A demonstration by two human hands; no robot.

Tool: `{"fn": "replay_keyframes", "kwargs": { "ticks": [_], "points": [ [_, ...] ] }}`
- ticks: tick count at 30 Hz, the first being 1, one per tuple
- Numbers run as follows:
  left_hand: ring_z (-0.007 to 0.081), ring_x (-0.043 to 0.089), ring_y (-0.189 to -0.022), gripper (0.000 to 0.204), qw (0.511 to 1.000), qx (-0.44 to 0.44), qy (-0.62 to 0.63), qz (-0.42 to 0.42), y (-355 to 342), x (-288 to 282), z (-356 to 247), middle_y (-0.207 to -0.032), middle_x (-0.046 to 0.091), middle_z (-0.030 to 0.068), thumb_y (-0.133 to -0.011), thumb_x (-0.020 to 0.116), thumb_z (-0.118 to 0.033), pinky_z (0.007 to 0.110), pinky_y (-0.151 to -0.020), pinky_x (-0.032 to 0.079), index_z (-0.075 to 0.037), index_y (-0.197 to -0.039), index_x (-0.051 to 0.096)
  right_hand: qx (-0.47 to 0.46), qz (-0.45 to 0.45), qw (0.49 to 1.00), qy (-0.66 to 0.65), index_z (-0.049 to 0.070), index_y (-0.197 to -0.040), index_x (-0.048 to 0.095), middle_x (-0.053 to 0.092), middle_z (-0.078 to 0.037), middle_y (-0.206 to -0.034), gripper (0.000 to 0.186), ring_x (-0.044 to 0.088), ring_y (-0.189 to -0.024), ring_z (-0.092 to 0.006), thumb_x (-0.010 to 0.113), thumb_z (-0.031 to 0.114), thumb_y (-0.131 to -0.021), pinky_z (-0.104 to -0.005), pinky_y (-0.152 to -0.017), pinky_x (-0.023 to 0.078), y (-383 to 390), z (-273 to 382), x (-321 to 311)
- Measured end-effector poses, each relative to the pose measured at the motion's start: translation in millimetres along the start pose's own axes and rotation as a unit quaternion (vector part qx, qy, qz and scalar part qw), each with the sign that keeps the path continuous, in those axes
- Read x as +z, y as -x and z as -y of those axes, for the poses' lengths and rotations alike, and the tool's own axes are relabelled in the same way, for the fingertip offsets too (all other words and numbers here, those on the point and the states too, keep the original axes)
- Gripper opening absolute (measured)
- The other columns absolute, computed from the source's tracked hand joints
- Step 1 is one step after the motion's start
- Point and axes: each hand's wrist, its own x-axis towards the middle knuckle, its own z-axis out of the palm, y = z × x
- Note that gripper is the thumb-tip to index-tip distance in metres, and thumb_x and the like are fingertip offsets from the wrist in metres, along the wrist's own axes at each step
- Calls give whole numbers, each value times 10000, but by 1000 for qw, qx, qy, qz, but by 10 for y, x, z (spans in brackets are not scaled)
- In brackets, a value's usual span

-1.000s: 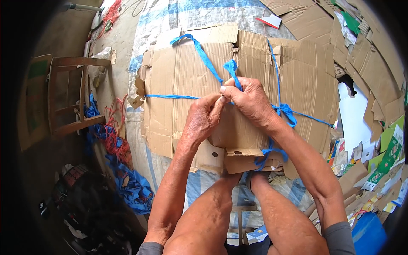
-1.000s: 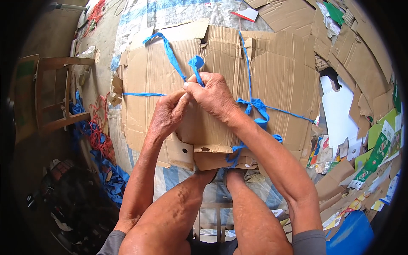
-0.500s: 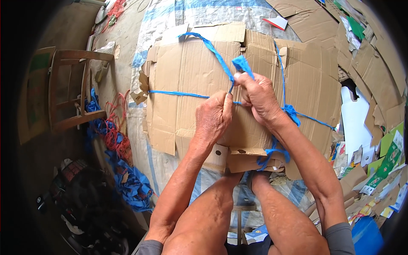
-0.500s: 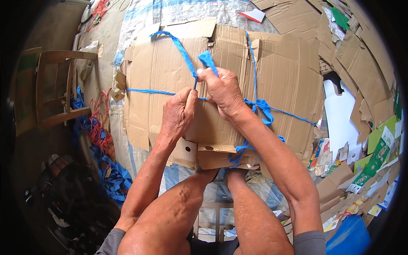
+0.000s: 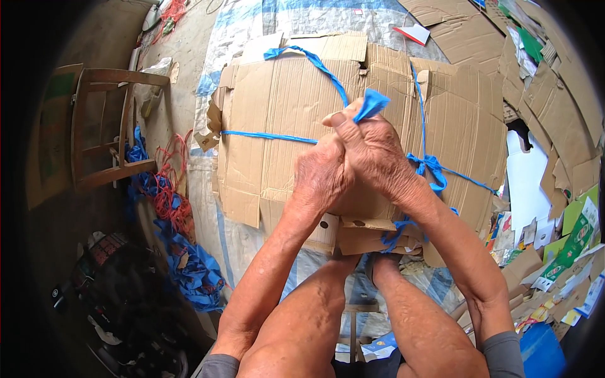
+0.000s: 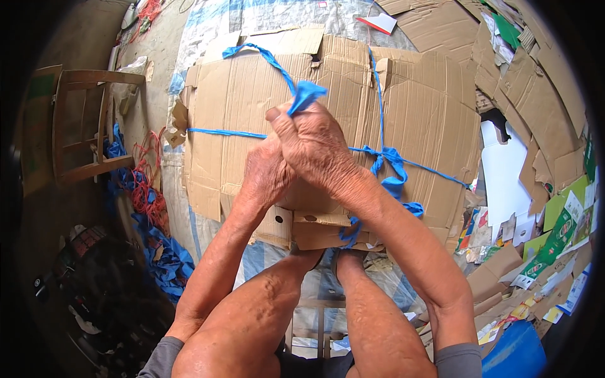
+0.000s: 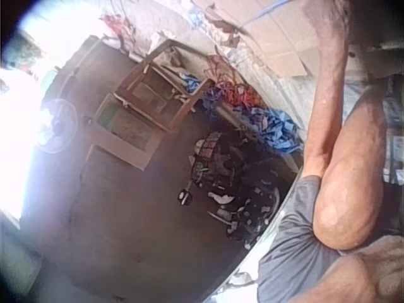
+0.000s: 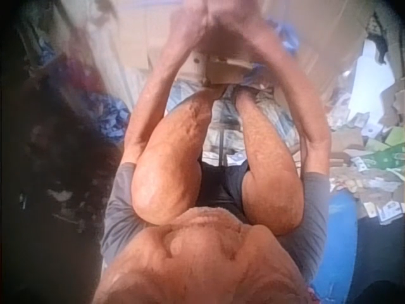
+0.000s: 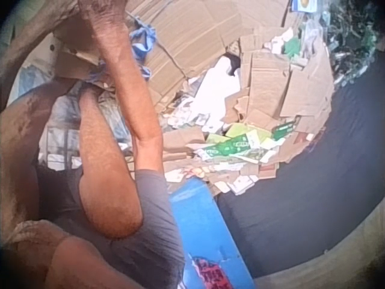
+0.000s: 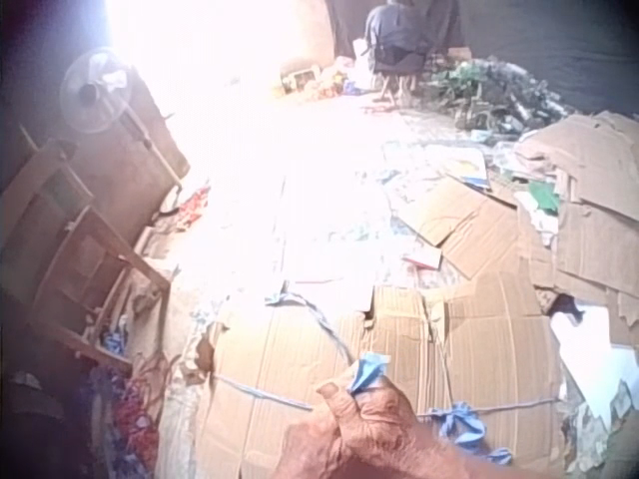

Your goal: The person ties a stack of cardboard pieces together using blue plastic ribbon while sitting on the floor.

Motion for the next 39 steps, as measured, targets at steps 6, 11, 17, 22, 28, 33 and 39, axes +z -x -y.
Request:
{"fn": "replay_keyframes", "kwargs": {
  "ticks": [6,11,17,22,28,33,39],
  "points": [
    [336,645,-924,414,996,-3,81,37,128,-1,157,-978,650,190,-823,742,-192,431,-784,520,-22,-1162,576,-241,73,927,278,25,-872,651,580,-145,-894,275,577,-837,-331,616,292,-927,-447,-787,465,-20,179,104],
    [331,539,-1144,480,994,42,72,75,272,113,477,-1238,560,174,-825,718,-213,423,-968,453,-46,-1241,547,-278,135,900,307,18,-893,672,596,-154,-907,415,611,-886,-334,667,432,-850,-435,-812,487,-35,200,96],
    [197,592,-913,195,942,-84,311,95,56,-25,266,-981,643,130,-979,565,-143,343,-815,495,-42,-1138,612,-171,140,909,354,23,-852,650,628,-157,-840,408,659,-824,-343,619,425,-919,-439,-722,528,-77,67,-274],
    [54,539,-786,232,939,-124,312,73,43,-112,190,-800,647,-42,-1009,613,-230,225,-715,449,-34,-986,734,-137,112,921,347,46,-825,623,624,-188,-731,193,647,-741,-386,620,214,-920,-474,-651,541,127,-65,-409],
    [21,490,-650,199,913,-172,358,96,44,-165,197,-750,632,-46,-961,678,-199,191,-560,367,-27,-1024,755,-46,138,920,364,33,-829,637,649,-194,-722,201,664,-696,-402,636,220,-902,-496,-613,537,404,-64,-317],
    [37,515,-628,176,923,-177,322,111,55,-165,251,-742,643,-39,-935,708,-150,199,-545,398,-18,-1041,755,40,156,914,373,26,-793,642,665,-200,-762,255,668,-757,-409,643,257,-902,-513,-681,534,464,-30,-410],
    [68,581,-681,161,973,-22,221,55,66,-107,329,-793,677,-14,-892,728,-29,244,-612,485,0,-1050,733,-58,66,945,314,3,-934,650,609,-201,-951,94,628,-906,-390,629,69,-871,-470,-796,519,280,-80,-431]
  ]
}}
